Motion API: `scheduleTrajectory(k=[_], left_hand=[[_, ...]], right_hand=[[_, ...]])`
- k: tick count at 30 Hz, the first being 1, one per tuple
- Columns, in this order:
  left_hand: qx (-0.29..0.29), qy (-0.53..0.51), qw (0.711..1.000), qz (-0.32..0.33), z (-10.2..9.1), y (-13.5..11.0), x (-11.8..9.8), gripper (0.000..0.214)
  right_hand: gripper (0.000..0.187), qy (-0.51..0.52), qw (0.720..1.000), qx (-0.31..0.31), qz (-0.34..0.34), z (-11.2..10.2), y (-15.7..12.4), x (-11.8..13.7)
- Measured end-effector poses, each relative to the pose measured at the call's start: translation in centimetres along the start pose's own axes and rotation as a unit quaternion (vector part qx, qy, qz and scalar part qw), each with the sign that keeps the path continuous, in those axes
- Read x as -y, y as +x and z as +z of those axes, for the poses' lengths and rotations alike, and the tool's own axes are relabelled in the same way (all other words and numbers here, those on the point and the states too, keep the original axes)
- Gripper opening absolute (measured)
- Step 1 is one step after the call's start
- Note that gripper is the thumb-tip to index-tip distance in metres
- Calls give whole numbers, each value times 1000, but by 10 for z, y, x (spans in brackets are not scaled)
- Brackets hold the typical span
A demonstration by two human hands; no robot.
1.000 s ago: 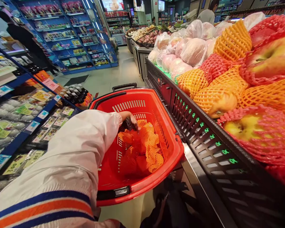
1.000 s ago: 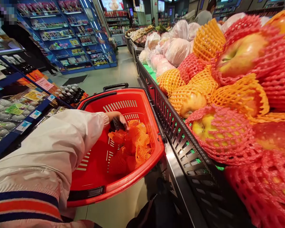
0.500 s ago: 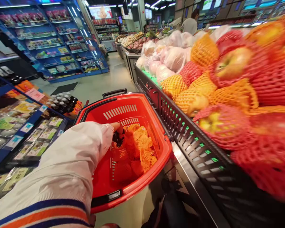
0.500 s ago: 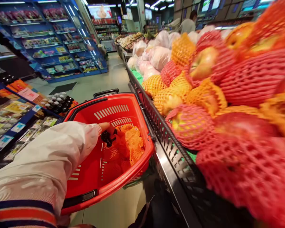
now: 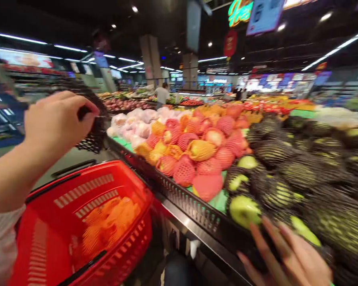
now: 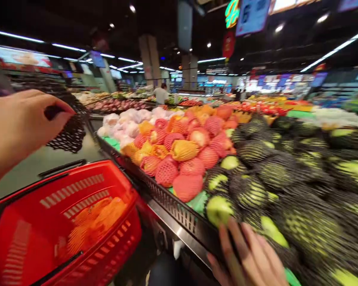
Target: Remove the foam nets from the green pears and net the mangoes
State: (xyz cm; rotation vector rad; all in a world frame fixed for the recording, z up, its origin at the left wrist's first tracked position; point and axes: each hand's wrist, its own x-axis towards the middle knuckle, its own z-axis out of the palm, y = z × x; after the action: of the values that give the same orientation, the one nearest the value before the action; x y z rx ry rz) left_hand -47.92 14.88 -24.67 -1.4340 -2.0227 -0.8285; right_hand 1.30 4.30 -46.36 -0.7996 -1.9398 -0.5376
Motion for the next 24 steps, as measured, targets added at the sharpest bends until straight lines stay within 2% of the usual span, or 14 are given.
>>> scheduleTrajectory(k=[2,4,5,8,11,13,15,16,19,21,22,23,24], left_hand=[[75,-76,991,85,-3,-3,-48,26],[151,-126,972,126,-2,-6,-96,19],[158,-145,966,142,-3,-9,-120,14],[82,-210,956,186,-13,-27,-192,13],[21,-308,919,245,-33,-59,-262,18],[3,-390,876,285,-45,-82,-310,20],[14,-504,809,302,-51,-104,-359,19],[33,-574,762,299,-52,-115,-384,19],[98,-658,682,304,-46,-145,-461,11],[246,-780,513,261,-39,-163,-502,8],[296,-809,444,245,-36,-171,-517,13],[333,-823,393,240,-33,-177,-528,17],[361,-821,361,255,-31,-181,-533,20]], right_hand=[[52,-142,986,47,-69,-11,7,7],[38,-153,980,108,-75,-20,17,15],[34,-136,979,139,-66,-27,22,18],[33,-112,975,185,-59,-56,32,24],[31,-128,981,130,-60,-99,44,17],[29,-139,987,81,-20,-130,60,3],[30,-138,989,34,49,-158,79,-23],[32,-126,988,5,86,-169,88,-40],[43,-32,972,-127,196,-192,108,-102],[52,85,933,-226,265,-198,111,-143],[56,156,906,-253,300,-199,110,-160],[59,231,877,-259,333,-200,108,-173],[62,300,848,-244,362,-200,104,-183]])
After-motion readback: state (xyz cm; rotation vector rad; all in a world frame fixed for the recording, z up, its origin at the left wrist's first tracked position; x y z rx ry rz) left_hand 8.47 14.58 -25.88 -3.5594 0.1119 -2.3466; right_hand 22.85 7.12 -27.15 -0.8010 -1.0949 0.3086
